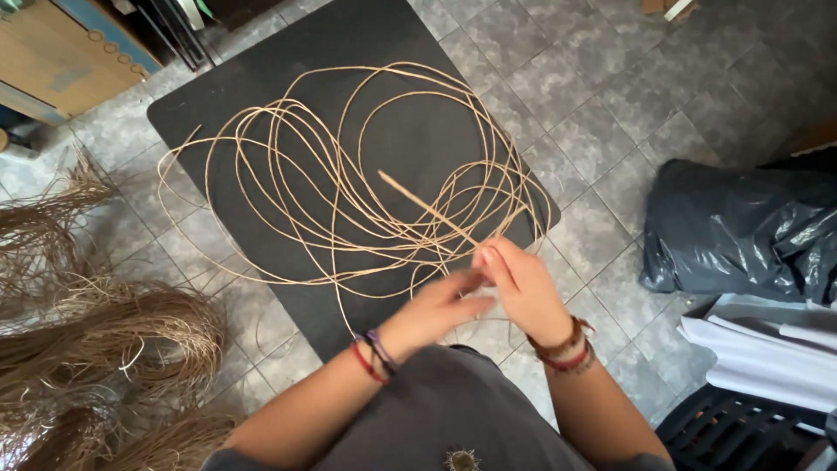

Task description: The person is weaving and tying thin strips of natural fiber onto a large circular frame to create a piece of furniture or decor.

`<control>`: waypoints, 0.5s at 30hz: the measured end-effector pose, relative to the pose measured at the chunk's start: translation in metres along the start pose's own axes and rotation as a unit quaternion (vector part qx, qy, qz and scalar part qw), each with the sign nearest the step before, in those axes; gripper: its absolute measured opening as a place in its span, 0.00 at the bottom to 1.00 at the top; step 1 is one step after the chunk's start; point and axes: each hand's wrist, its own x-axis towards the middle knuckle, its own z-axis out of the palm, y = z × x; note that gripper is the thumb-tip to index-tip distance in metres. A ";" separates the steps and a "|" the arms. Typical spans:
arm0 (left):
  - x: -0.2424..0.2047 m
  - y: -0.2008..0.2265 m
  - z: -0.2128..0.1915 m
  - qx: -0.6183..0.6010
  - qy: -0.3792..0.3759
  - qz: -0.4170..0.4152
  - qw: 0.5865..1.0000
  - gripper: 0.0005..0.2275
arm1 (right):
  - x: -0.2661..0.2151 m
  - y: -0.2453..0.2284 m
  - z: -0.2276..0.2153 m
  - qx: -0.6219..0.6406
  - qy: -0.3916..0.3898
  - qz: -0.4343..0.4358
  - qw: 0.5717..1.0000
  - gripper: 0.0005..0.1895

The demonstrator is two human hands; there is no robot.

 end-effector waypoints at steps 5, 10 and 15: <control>0.001 0.000 -0.027 -0.239 0.156 0.092 0.954 0.17 | -0.032 -0.013 -0.007 -0.020 -0.028 0.027 0.999 0.15; -0.011 0.008 -0.017 -0.216 0.125 0.090 0.964 0.19 | -0.055 -0.020 0.014 0.018 0.012 0.015 1.000 0.13; -0.026 0.003 -0.010 -0.250 0.064 0.117 0.959 0.22 | -0.073 -0.021 0.034 0.187 0.084 0.004 0.979 0.13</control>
